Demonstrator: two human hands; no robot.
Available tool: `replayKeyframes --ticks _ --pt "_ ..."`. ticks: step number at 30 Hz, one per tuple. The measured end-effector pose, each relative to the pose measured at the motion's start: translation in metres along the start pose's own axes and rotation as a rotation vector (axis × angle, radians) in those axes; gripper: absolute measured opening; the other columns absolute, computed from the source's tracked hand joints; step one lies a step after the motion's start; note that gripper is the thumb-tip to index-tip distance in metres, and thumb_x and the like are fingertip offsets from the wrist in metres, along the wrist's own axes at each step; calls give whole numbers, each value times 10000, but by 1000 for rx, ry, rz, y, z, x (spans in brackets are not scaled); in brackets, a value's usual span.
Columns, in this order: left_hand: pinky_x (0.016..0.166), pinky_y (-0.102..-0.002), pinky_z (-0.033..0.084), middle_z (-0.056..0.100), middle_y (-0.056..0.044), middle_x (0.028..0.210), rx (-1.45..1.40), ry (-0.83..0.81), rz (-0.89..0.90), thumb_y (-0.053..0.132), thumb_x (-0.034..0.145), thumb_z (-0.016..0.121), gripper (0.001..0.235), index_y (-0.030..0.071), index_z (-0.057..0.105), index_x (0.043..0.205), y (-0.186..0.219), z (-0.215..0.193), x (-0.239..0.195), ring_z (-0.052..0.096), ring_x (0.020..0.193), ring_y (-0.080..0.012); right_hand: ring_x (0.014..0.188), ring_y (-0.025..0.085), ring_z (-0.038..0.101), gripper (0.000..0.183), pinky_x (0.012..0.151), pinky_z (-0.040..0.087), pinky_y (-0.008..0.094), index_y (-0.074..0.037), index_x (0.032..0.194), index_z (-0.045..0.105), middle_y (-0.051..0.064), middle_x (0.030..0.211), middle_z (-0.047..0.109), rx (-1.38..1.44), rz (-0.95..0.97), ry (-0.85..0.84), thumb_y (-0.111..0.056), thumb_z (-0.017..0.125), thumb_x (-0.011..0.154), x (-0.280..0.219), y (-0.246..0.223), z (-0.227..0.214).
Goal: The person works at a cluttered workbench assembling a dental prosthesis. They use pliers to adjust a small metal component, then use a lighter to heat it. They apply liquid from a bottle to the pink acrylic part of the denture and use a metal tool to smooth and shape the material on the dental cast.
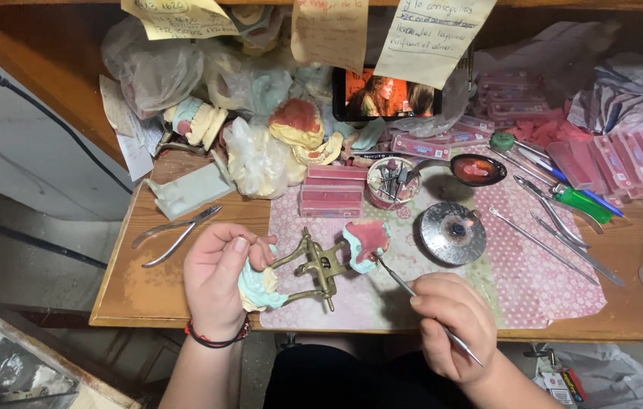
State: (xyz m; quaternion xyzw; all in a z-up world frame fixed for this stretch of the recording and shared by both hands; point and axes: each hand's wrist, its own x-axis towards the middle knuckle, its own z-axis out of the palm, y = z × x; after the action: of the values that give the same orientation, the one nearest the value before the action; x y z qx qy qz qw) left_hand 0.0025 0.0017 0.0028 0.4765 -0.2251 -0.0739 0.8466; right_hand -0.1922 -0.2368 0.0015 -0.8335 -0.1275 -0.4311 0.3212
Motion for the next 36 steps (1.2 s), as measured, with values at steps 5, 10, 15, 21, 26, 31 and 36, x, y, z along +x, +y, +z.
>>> replayKeyframes --ticks 5,10,15,21,26,31,36 --pt "935 -457 576 628 -78 677 -9 -1 -1 118 1023 595 84 44 629 1001 0 -1 0 652 696 -210 884 343 745 252 825 623 432 -4 1020 645 207 1008 693 -5 -36 -2 -206 494 1019 3 -2 0" --pt "939 -467 578 620 -75 673 1 3 0 128 1018 598 92 43 624 995 -1 0 -1 645 686 -206 863 342 731 258 813 625 430 -8 1044 640 193 1004 684 -7 -61 -30 -221 494 1030 7 -4 1" --pt "938 -456 577 626 -73 680 -7 -9 5 122 1025 591 88 45 627 1004 -1 -1 0 656 700 -208 860 346 742 255 806 631 428 -3 1020 644 206 1000 689 -5 -78 -10 -209 492 1023 4 -3 0" --pt "940 -465 583 623 -72 680 -3 -12 6 126 1025 592 92 45 626 1001 -1 -1 0 654 699 -208 860 339 736 245 812 631 428 -5 1017 648 199 998 691 -14 -62 5 -200 499 1015 0 0 -1" --pt "939 -462 584 617 -78 674 -18 -6 10 116 1026 589 84 42 625 1009 -1 0 0 648 692 -210 911 319 770 240 866 618 437 -33 1021 655 180 1010 705 89 6 60 -225 512 1017 -9 7 -5" --pt "941 -456 584 641 -66 698 -19 -34 21 115 1039 581 93 41 633 1014 -1 0 0 670 716 -208 1038 260 661 162 994 543 347 -41 1092 591 157 1075 653 118 291 551 -171 497 1117 -4 46 -32" --pt "917 -461 583 635 -64 681 -15 -17 12 125 1032 585 105 36 628 999 -2 1 0 667 703 -219 904 249 661 205 896 576 346 -21 1156 567 155 1111 610 174 474 573 -218 539 1108 23 63 -68"
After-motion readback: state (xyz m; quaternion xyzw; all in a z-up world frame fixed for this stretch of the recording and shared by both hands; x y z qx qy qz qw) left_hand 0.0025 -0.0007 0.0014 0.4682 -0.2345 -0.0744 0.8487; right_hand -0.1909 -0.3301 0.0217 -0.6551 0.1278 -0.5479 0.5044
